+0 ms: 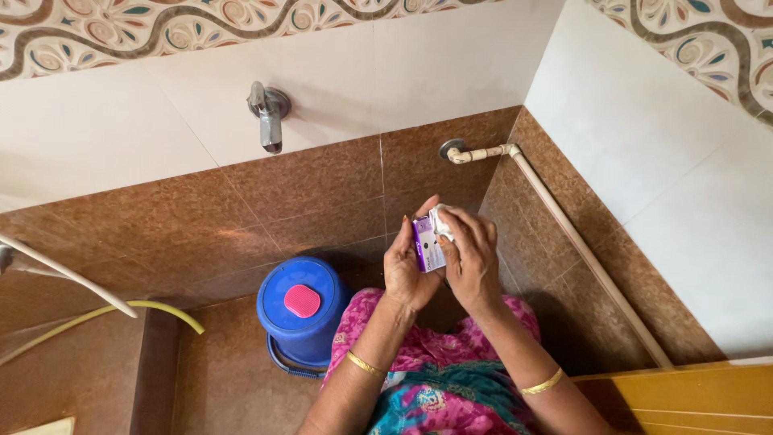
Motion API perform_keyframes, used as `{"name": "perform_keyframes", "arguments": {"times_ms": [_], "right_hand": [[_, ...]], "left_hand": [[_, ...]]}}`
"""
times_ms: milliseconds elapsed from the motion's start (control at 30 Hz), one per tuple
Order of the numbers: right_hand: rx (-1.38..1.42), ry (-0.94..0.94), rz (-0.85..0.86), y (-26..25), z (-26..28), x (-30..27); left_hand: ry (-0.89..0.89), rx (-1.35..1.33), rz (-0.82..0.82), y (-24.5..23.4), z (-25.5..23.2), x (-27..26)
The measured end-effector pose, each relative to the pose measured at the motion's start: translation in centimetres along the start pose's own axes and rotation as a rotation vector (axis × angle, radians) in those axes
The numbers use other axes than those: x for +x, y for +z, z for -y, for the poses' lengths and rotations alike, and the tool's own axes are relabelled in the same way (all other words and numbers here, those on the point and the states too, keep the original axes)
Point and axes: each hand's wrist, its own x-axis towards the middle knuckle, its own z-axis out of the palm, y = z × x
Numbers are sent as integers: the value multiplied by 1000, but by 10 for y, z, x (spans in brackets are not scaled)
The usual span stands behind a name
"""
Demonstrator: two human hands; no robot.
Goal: The person sits on the bathroom floor and wipes a toothpaste tube, a wall-mounted toothbrush holder, a small box, and a pink plastic lid using a white cloth. The person places the cleaned items back on the holder or floor.
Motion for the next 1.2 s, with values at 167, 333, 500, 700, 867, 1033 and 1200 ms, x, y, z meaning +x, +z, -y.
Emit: {"name": "perform_keyframes", "arguments": {"times_ms": [167, 333, 500, 700, 867, 1033, 1200], "right_hand": [[121, -142, 85, 3, 21, -25], [72, -101, 87, 2, 11, -10], [73, -15, 70, 2, 13, -1], [148, -178, 172, -6, 26, -18], [-4, -51, 150, -14, 7, -1], [33, -50, 101, -8, 17, -3], [185, -174, 201, -7, 27, -19]], "left_hand": [[29, 54, 95, -4, -5, 2], [43, 46, 84, -11, -5, 0], [-9, -3, -11, -12, 5, 3], [19, -3, 197, -14, -6, 5], [-12, 54, 26, -14, -1, 1], [-27, 26, 23, -13, 9, 3], [31, 42, 107, -14, -6, 6]]}}
